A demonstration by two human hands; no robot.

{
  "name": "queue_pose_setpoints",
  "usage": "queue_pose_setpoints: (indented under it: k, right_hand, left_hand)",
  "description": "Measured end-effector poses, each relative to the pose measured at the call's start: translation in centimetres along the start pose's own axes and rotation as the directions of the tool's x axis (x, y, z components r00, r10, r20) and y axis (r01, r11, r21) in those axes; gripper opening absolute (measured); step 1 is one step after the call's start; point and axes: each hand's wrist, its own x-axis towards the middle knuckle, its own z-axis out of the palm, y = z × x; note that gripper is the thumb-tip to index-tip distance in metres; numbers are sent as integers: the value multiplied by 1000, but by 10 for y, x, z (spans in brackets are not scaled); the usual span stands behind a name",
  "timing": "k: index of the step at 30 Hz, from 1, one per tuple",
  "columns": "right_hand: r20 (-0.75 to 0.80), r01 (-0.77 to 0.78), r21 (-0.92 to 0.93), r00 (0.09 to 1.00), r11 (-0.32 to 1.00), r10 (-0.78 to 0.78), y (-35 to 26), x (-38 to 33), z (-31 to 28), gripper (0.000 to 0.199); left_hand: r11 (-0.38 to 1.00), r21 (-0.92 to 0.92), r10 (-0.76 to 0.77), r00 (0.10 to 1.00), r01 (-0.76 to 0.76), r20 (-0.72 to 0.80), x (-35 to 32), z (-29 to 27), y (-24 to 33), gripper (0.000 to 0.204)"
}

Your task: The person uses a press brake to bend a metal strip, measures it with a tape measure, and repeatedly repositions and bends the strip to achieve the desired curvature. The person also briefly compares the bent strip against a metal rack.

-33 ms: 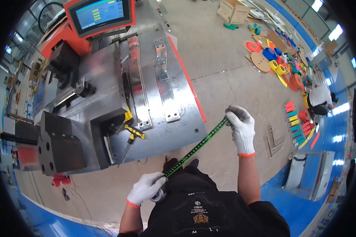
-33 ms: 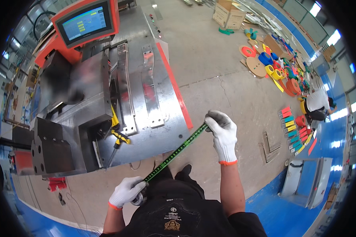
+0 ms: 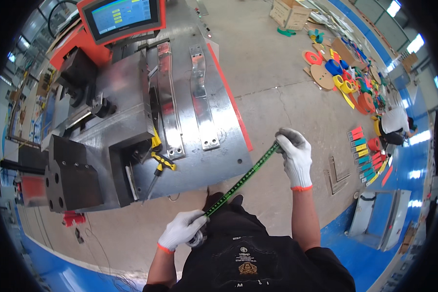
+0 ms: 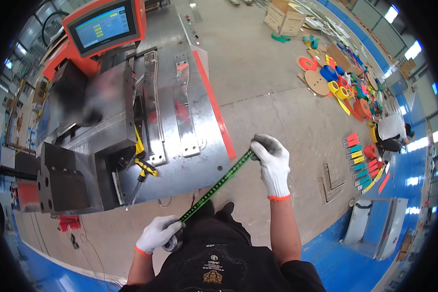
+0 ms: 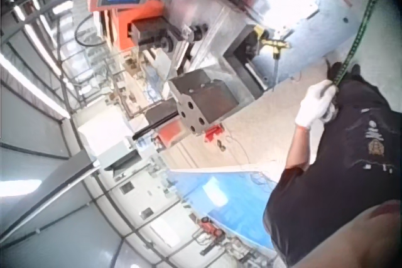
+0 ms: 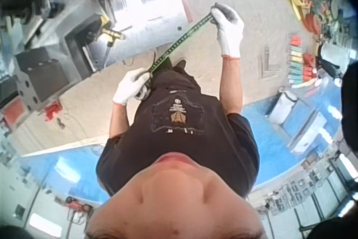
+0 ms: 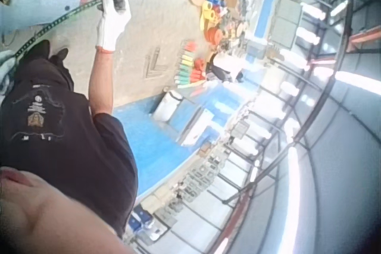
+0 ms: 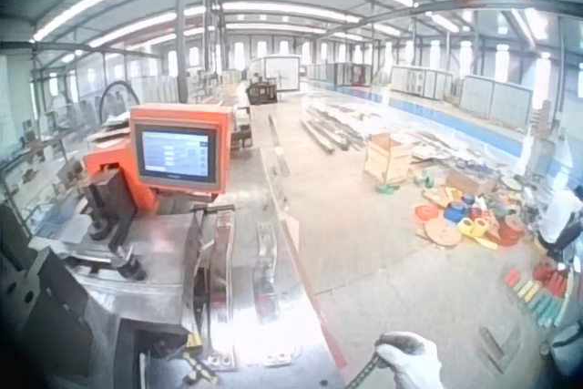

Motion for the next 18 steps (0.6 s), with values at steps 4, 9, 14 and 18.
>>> queue_pose_setpoints:
  k: [4,9,14,18]
  right_hand:
    - [236,-55,-16,970,998,57,15,70,20,33]
    - [501,-27,-186,858,982,118,18,162,54,33]
    - [621,38,-298,767,954,164,9,248,99,27]
    - [722,64,-350,654,934,226,12,303,152,27]
  left_hand:
    - [946,-313,-122,989,89,-88,58,42,17,29]
    - [861,-507,-185,954,43,-234,128,57,29,26]
    - [808,-587,-221,899,-48,-378,180,68,56,23]
    - [860,-510,-330,765,3,-552,199,68,101,23]
